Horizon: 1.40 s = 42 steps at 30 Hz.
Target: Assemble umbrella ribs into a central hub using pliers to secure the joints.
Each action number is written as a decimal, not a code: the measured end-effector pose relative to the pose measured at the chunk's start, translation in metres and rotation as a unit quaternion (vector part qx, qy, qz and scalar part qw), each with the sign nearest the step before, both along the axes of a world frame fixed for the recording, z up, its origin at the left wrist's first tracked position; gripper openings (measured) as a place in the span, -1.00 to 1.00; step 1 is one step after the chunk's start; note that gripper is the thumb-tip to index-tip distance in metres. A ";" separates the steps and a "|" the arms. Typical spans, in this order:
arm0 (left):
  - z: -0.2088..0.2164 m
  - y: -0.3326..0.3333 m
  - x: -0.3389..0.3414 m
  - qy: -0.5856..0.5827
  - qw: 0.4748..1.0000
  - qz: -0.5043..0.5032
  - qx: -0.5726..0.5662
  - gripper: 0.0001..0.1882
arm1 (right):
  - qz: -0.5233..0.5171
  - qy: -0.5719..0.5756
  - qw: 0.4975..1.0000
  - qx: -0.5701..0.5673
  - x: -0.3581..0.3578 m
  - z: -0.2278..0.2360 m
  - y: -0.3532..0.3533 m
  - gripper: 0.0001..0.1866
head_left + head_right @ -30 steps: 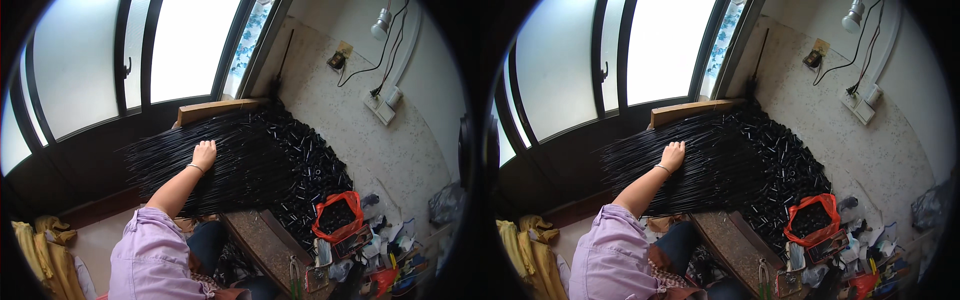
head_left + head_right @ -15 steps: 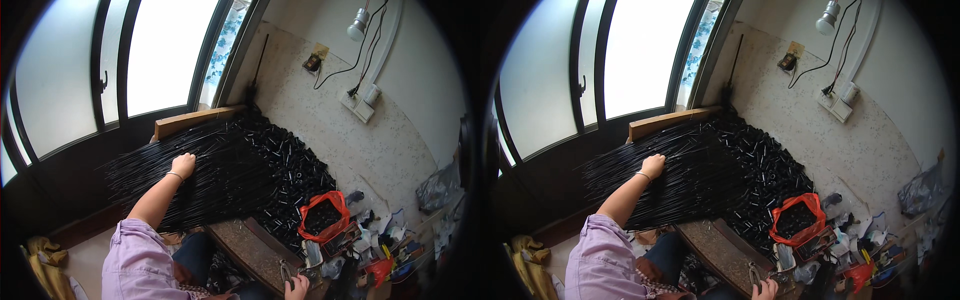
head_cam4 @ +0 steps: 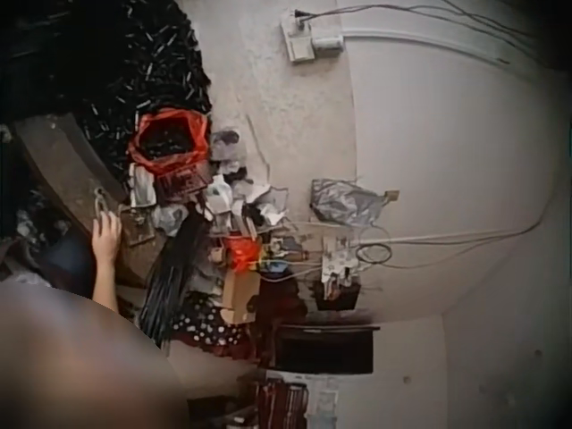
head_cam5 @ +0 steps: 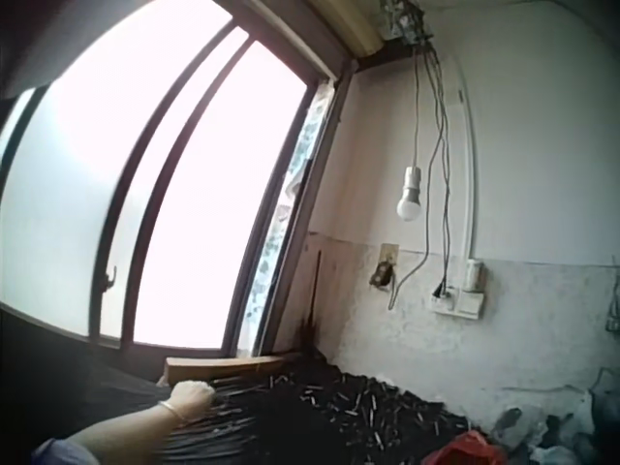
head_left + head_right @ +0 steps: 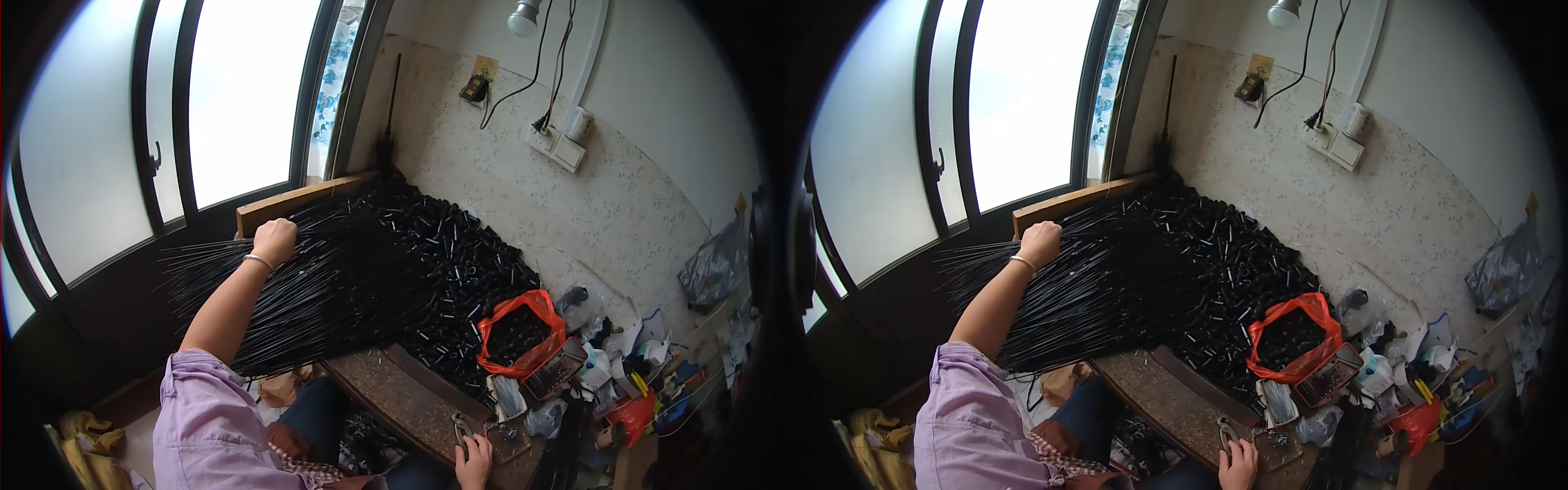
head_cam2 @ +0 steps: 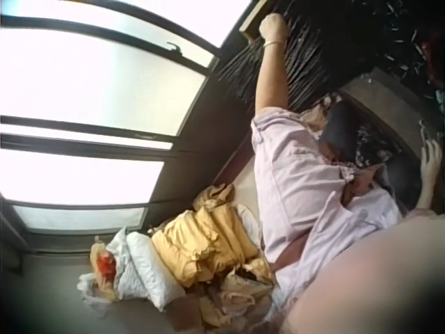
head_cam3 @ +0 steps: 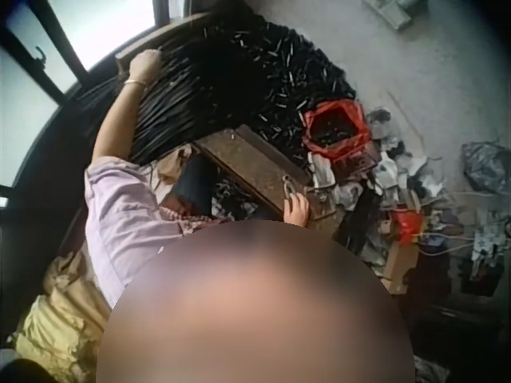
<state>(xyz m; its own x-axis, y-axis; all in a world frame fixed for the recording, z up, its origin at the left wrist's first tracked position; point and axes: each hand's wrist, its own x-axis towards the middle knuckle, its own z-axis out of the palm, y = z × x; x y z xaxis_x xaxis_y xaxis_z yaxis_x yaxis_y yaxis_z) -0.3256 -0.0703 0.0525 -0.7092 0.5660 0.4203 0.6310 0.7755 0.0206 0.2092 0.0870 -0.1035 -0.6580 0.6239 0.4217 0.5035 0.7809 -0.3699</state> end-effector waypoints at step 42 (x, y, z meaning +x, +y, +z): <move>-0.028 0.140 0.294 -0.618 0.486 -0.379 0.487 -0.90 | 0.039 0.093 0.995 0.015 -0.007 0.044 -0.034 -0.74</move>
